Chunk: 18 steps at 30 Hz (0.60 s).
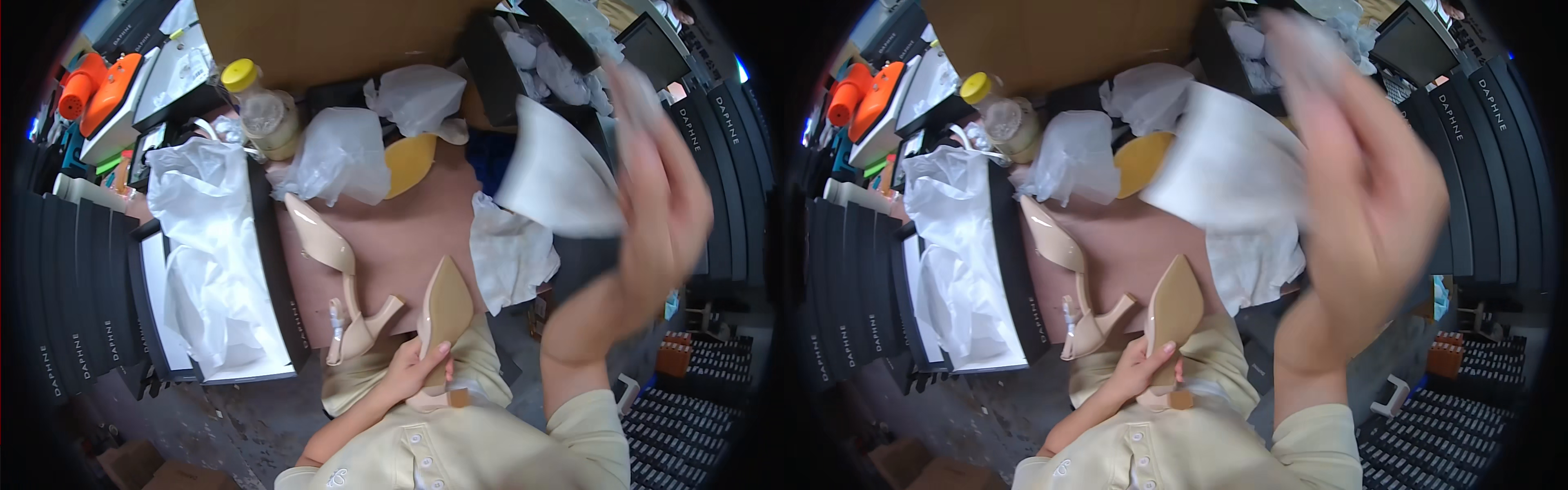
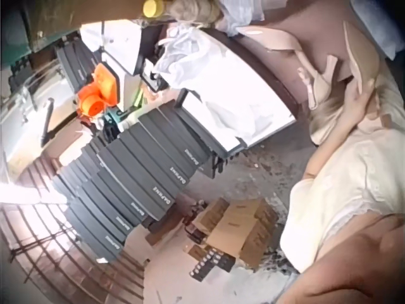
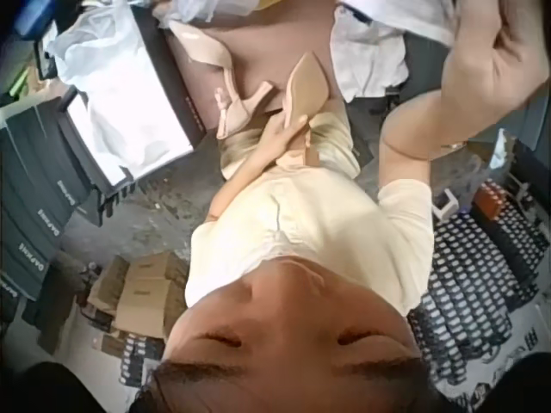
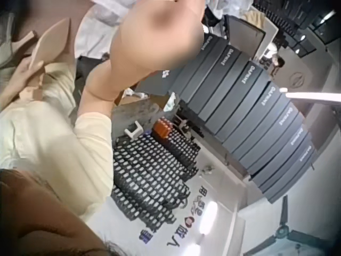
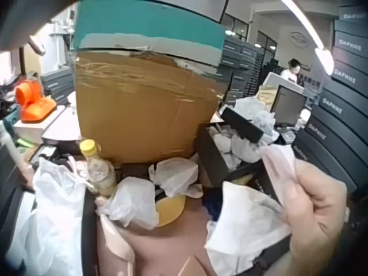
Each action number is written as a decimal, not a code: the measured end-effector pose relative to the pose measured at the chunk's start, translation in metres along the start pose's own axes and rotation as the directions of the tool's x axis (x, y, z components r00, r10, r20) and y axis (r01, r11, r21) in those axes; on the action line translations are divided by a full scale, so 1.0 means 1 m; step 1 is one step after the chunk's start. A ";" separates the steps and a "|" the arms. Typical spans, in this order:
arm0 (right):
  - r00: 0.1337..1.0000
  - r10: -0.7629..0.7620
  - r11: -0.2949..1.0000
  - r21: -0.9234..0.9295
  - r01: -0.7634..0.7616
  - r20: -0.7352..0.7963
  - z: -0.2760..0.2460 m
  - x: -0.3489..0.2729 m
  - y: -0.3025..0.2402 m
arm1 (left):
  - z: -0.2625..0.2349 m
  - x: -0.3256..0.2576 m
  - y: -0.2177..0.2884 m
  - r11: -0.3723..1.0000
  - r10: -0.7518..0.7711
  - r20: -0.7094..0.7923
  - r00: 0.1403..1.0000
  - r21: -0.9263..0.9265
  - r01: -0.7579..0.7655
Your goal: Packing a pair of high-heeled shoes into a shoebox with protective tissue paper.
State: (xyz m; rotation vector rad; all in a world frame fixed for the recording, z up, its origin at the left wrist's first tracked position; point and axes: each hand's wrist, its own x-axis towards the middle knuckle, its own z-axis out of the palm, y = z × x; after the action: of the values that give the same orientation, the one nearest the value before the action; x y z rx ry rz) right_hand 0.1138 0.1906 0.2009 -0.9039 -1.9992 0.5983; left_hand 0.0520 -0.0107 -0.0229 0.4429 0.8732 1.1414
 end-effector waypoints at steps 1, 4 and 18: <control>0.997 0.054 0.997 -0.058 -0.058 -0.062 -0.021 -0.031 0.008 | -0.001 0.000 -0.001 1.000 0.019 -0.023 1.000 0.025 -0.018; 0.850 -0.188 0.939 -0.165 0.303 0.492 -0.024 -0.109 0.042 | -0.004 -0.004 0.002 0.999 -0.030 -0.024 0.999 -0.038 0.029; 0.659 -0.047 0.934 -0.201 0.296 0.751 0.047 -0.170 0.073 | 0.002 -0.006 0.000 1.000 0.023 -0.084 0.996 -0.013 -0.024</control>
State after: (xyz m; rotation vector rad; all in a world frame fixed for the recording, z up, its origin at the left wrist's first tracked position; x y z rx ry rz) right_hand 0.1675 0.1007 0.0418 -0.6701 -2.9597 0.6042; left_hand 0.0526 -0.0160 -0.0189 0.3971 0.9347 1.1937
